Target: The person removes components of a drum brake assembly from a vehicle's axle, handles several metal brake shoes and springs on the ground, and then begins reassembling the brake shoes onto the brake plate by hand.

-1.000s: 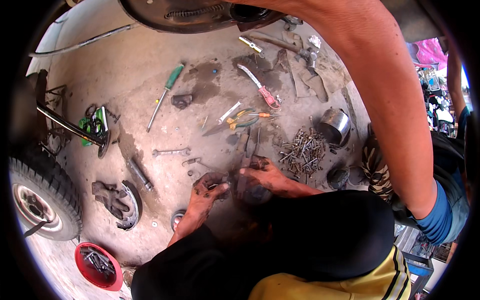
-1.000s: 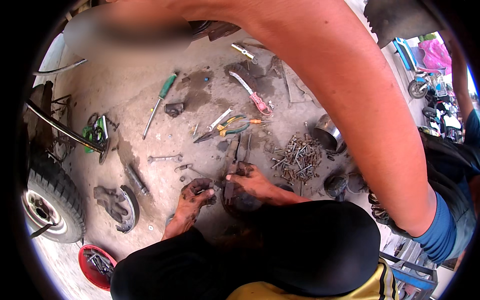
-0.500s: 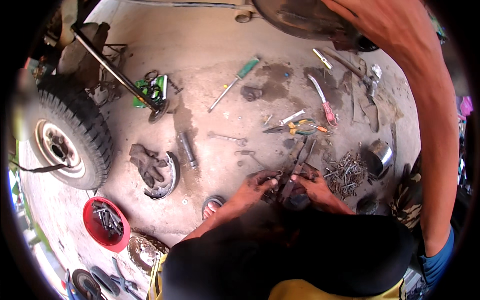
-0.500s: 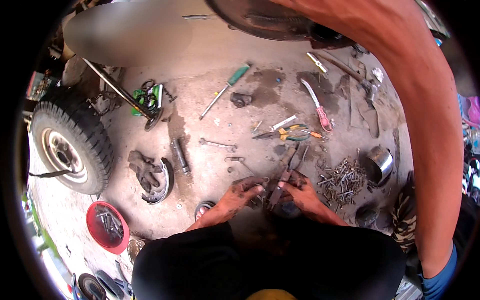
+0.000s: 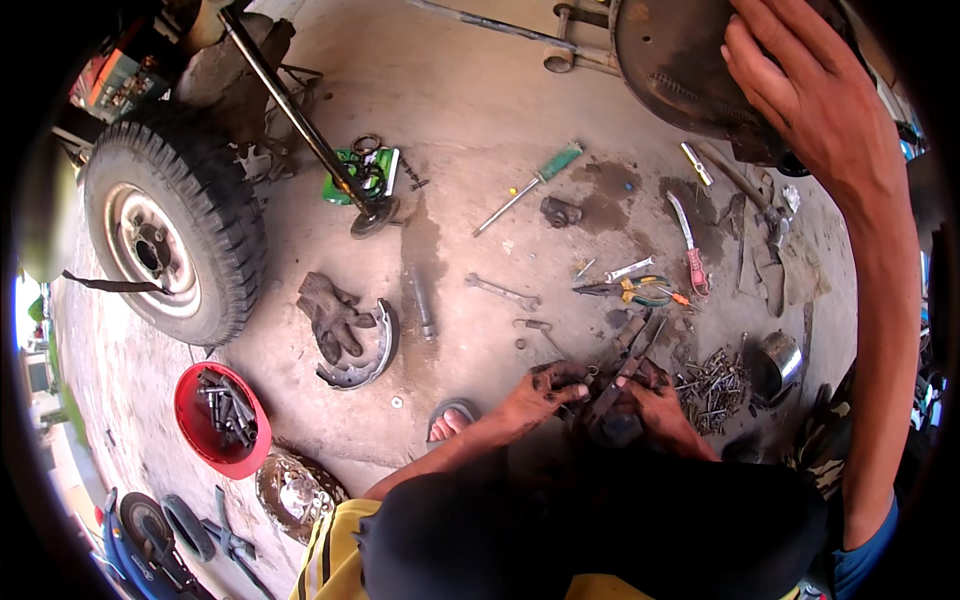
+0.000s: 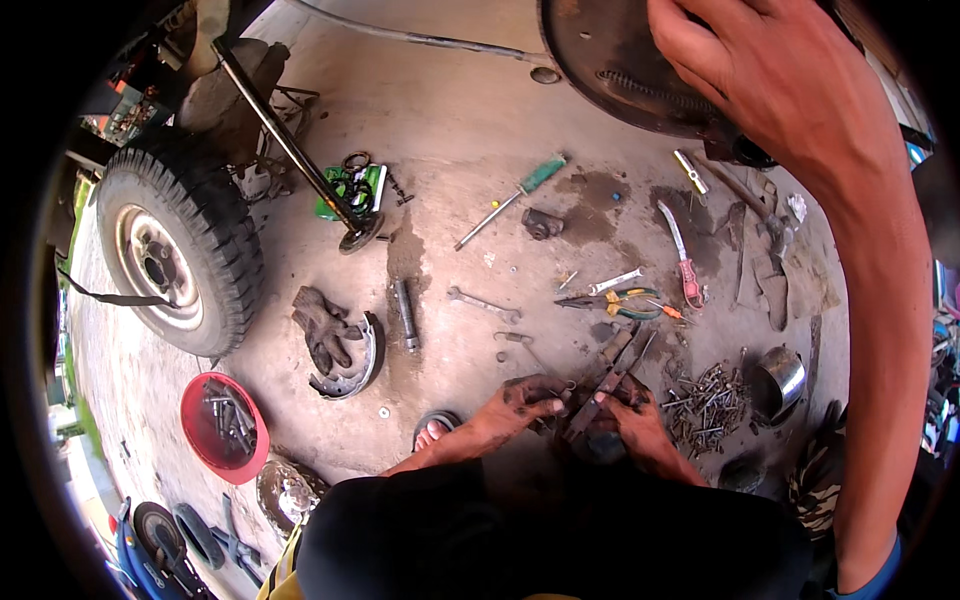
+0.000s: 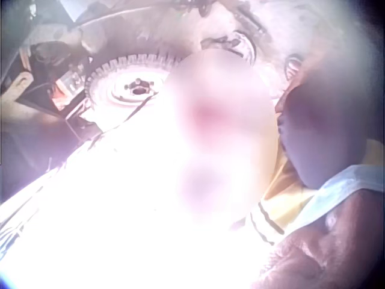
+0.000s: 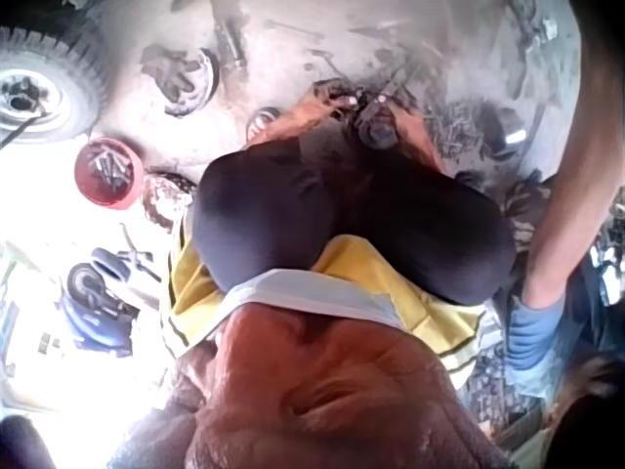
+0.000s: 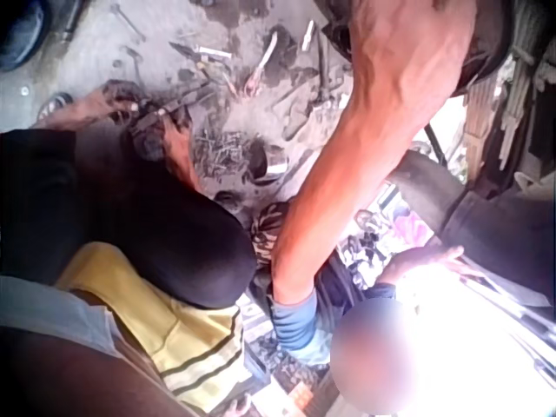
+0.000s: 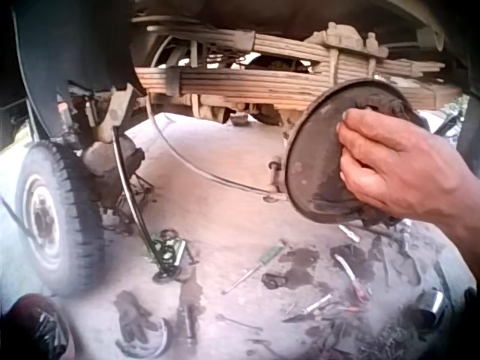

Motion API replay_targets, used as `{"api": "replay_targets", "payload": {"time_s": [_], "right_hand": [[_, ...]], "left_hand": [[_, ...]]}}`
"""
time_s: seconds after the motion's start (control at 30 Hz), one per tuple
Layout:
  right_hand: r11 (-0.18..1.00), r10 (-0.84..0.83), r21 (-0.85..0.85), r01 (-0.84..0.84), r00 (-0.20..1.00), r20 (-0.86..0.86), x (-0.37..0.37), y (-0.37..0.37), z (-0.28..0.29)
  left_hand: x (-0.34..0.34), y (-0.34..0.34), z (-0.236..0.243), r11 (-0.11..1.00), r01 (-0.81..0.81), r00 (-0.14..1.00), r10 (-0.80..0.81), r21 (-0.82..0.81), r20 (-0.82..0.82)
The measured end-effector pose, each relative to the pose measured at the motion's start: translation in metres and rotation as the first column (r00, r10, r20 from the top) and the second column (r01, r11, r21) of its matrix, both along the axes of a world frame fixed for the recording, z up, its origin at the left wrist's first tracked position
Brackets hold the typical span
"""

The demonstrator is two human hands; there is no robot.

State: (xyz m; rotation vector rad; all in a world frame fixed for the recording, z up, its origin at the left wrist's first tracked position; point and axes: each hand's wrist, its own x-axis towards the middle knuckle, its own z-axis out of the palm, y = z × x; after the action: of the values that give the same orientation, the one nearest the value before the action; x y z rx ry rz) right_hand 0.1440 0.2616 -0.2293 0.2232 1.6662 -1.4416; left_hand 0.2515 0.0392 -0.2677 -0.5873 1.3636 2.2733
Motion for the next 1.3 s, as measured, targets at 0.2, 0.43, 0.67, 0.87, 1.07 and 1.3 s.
{"api": "replay_targets", "payload": {"time_s": [0.2,0.43,0.67,0.87,1.07,1.3], "right_hand": [[0.999,-0.036,-0.004,0.036,0.997,0.071,-0.012,-0.006,0.002],[0.999,-0.035,0.010,0.035,0.997,0.067,-0.015,0.002,-0.002],[0.999,0.017,0.034,-0.018,0.999,0.029,-0.012,0.022,-0.015],[0.947,-0.315,-0.029,0.321,0.940,0.128,-0.007,-0.001,-0.017],[0.906,-0.308,-0.256,0.337,0.940,0.148,-0.003,0.002,-0.011],[0.878,-0.409,-0.198,0.437,0.897,0.166,-0.004,-0.009,-0.020]], "left_hand": [[0.003,0.000,-0.002,0.993,-0.052,0.995,0.061,0.108,-0.082],[0.001,0.000,0.001,0.993,-0.053,0.998,0.056,0.105,-0.028],[0.001,-0.002,0.006,0.996,-0.066,0.993,0.072,0.067,-0.089],[-0.001,-0.001,0.005,0.977,-0.138,0.984,0.154,0.163,-0.088],[0.006,0.002,-0.008,0.972,-0.163,0.984,0.173,0.172,-0.046],[0.017,-0.018,0.000,0.992,-0.102,0.995,0.103,0.070,-0.008]]}}
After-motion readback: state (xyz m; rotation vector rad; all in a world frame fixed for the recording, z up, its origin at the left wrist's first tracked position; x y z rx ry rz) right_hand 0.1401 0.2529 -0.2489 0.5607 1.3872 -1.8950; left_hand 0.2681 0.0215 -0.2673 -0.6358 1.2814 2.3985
